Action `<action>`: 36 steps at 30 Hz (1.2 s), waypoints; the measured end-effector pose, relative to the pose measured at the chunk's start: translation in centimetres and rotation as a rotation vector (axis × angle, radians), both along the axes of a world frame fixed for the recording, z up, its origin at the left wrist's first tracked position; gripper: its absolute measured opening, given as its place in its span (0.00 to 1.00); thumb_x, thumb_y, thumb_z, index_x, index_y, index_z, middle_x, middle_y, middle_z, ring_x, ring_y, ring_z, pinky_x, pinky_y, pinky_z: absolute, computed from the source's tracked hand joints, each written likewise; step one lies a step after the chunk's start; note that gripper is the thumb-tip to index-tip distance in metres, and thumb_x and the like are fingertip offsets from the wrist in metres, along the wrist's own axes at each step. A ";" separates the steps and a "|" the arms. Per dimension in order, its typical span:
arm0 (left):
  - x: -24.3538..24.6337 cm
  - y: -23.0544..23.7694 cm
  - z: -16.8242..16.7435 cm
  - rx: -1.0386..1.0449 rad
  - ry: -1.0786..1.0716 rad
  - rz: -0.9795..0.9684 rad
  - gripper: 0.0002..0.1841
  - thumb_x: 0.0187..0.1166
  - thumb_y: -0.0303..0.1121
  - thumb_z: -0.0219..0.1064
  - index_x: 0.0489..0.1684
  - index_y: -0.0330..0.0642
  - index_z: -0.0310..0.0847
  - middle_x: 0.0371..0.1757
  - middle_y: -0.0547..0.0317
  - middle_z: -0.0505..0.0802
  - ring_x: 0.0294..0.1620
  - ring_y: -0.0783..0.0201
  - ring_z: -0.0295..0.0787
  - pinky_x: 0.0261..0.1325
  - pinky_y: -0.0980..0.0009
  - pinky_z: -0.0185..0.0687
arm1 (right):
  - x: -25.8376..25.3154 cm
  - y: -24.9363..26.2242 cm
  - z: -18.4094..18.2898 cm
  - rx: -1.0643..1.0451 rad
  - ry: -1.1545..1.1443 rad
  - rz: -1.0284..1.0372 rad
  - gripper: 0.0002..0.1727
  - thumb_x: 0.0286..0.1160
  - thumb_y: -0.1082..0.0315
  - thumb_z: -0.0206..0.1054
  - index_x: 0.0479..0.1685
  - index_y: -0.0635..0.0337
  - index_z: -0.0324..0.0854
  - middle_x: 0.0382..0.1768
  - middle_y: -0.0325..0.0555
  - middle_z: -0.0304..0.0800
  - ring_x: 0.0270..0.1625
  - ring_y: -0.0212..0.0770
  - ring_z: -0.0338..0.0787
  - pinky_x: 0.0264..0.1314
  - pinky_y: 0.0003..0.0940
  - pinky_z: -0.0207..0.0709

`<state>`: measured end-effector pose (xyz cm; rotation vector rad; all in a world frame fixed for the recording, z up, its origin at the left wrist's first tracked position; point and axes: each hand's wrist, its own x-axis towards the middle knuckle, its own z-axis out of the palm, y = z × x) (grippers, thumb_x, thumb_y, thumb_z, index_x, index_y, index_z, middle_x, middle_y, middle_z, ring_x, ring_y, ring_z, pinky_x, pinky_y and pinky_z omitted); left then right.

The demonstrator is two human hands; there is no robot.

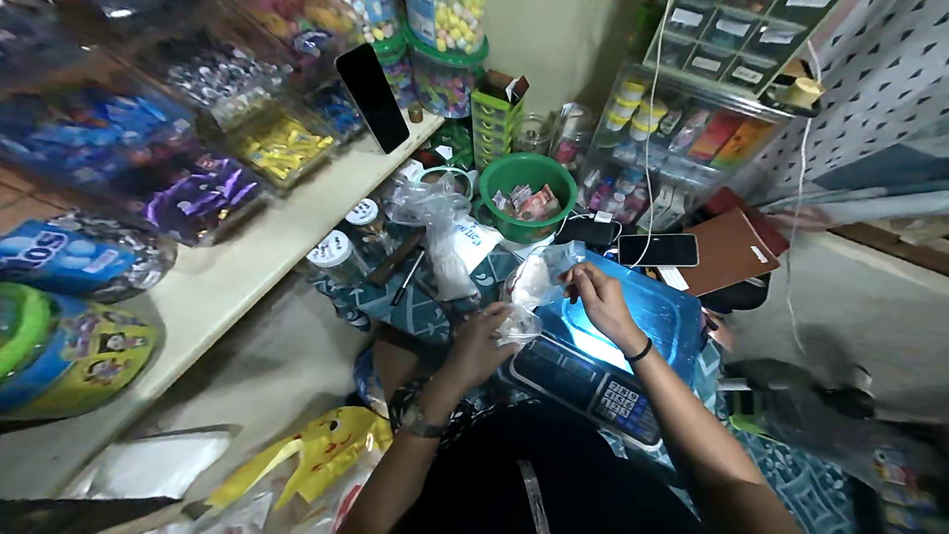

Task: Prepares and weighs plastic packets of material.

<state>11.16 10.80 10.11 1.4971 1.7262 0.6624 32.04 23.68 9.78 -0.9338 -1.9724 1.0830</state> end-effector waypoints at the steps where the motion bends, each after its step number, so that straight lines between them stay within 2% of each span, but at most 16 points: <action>1: 0.1 0.0 0.0 0.007 0.006 0.004 0.31 0.76 0.33 0.76 0.80 0.36 0.75 0.84 0.42 0.76 0.67 0.49 0.87 0.68 0.59 0.84 | 0.1 0.0 0.0 -0.042 0.045 -0.012 0.20 0.92 0.67 0.44 0.47 0.69 0.81 0.42 0.47 0.92 0.33 0.30 0.90 0.40 0.28 0.87; 5: 0.3 -0.2 0.1 0.059 0.030 0.023 0.27 0.82 0.39 0.70 0.78 0.35 0.78 0.82 0.42 0.78 0.65 0.49 0.88 0.65 0.58 0.84 | 0.6 0.0 0.3 -0.181 0.218 -0.106 0.20 0.92 0.67 0.40 0.44 0.66 0.77 0.39 0.41 0.92 0.30 0.26 0.88 0.37 0.25 0.85; 8: 0.6 -0.3 -0.3 0.099 0.026 0.081 0.22 0.85 0.36 0.66 0.73 0.35 0.82 0.79 0.43 0.82 0.55 0.53 0.90 0.57 0.62 0.85 | 1.1 0.2 0.2 -0.185 0.290 -0.194 0.19 0.91 0.68 0.40 0.42 0.64 0.77 0.39 0.39 0.92 0.30 0.26 0.88 0.36 0.24 0.85; 10: 0.8 -0.3 -0.6 0.119 0.015 0.127 0.19 0.85 0.32 0.65 0.71 0.35 0.84 0.77 0.43 0.84 0.53 0.54 0.91 0.55 0.64 0.86 | 1.5 0.2 0.3 -0.155 0.318 -0.233 0.18 0.90 0.68 0.40 0.43 0.63 0.77 0.40 0.38 0.92 0.30 0.26 0.87 0.37 0.24 0.85; 15: 1.2 -0.2 -0.7 0.118 -0.011 0.175 0.19 0.82 0.23 0.63 0.71 0.34 0.83 0.76 0.42 0.84 0.56 0.54 0.91 0.58 0.64 0.85 | 3.0 0.3 1.4 -0.047 0.384 -0.273 0.18 0.92 0.65 0.40 0.43 0.57 0.77 0.43 0.33 0.92 0.32 0.24 0.88 0.39 0.24 0.86; 18: 1.0 -0.4 -0.6 0.132 -0.022 0.166 0.20 0.81 0.22 0.62 0.71 0.34 0.83 0.76 0.41 0.84 0.56 0.54 0.91 0.57 0.65 0.86 | 4.1 -0.1 3.0 0.021 0.439 -0.256 0.18 0.92 0.65 0.40 0.42 0.51 0.78 0.44 0.28 0.93 0.33 0.23 0.89 0.38 0.22 0.86; 22: 0.8 -0.4 -0.4 0.099 -0.045 0.167 0.20 0.81 0.23 0.62 0.72 0.34 0.82 0.77 0.41 0.83 0.59 0.54 0.90 0.60 0.64 0.85 | 4.9 -1.7 5.3 -0.005 0.497 -0.236 0.21 0.93 0.64 0.39 0.39 0.45 0.80 0.42 0.27 0.94 0.30 0.22 0.89 0.33 0.19 0.84; 26: 0.5 -0.1 -0.5 0.077 -0.068 0.163 0.21 0.81 0.23 0.62 0.73 0.34 0.81 0.77 0.41 0.83 0.60 0.53 0.90 0.61 0.62 0.85 | 4.3 -3.4 5.1 -0.071 0.475 -0.176 0.20 0.93 0.63 0.42 0.38 0.46 0.81 0.39 0.29 0.95 0.27 0.23 0.89 0.31 0.21 0.85; 30: 0.4 -0.1 -0.5 0.091 -0.072 0.159 0.21 0.80 0.23 0.62 0.73 0.34 0.82 0.76 0.42 0.84 0.58 0.54 0.91 0.61 0.62 0.86 | 2.5 -4.8 3.5 -0.023 0.306 -0.102 0.17 0.91 0.67 0.44 0.41 0.57 0.79 0.37 0.32 0.93 0.29 0.24 0.88 0.34 0.24 0.86; 32: 0.3 0.0 -0.4 0.086 -0.064 0.154 0.21 0.80 0.22 0.62 0.73 0.34 0.82 0.77 0.43 0.84 0.59 0.55 0.90 0.60 0.63 0.86 | 1.3 -5.6 2.5 0.093 0.163 -0.034 0.16 0.89 0.70 0.48 0.43 0.68 0.81 0.38 0.42 0.93 0.33 0.28 0.91 0.39 0.27 0.88; 34: 0.3 0.0 -0.4 0.082 -0.064 0.149 0.21 0.80 0.22 0.62 0.73 0.33 0.81 0.77 0.41 0.83 0.61 0.54 0.91 0.62 0.63 0.86 | 0.4 -6.6 1.7 0.236 -0.037 0.109 0.17 0.87 0.70 0.53 0.48 0.73 0.86 0.48 0.55 0.94 0.47 0.39 0.95 0.55 0.33 0.88; 35: 0.3 0.1 -0.4 0.081 -0.061 0.145 0.21 0.80 0.22 0.62 0.73 0.32 0.81 0.76 0.40 0.83 0.61 0.53 0.91 0.62 0.63 0.86 | 0.1 -7.1 1.5 0.300 -0.127 0.201 0.17 0.88 0.70 0.54 0.53 0.73 0.87 0.54 0.58 0.94 0.57 0.45 0.94 0.66 0.36 0.85; 36: 0.3 0.1 -0.3 0.076 -0.055 0.141 0.21 0.81 0.22 0.62 0.74 0.32 0.80 0.77 0.39 0.83 0.61 0.53 0.90 0.62 0.63 0.86 | 0.0 -7.6 1.2 0.368 -0.180 0.265 0.17 0.88 0.70 0.54 0.55 0.71 0.87 0.58 0.58 0.93 0.63 0.49 0.93 0.72 0.38 0.81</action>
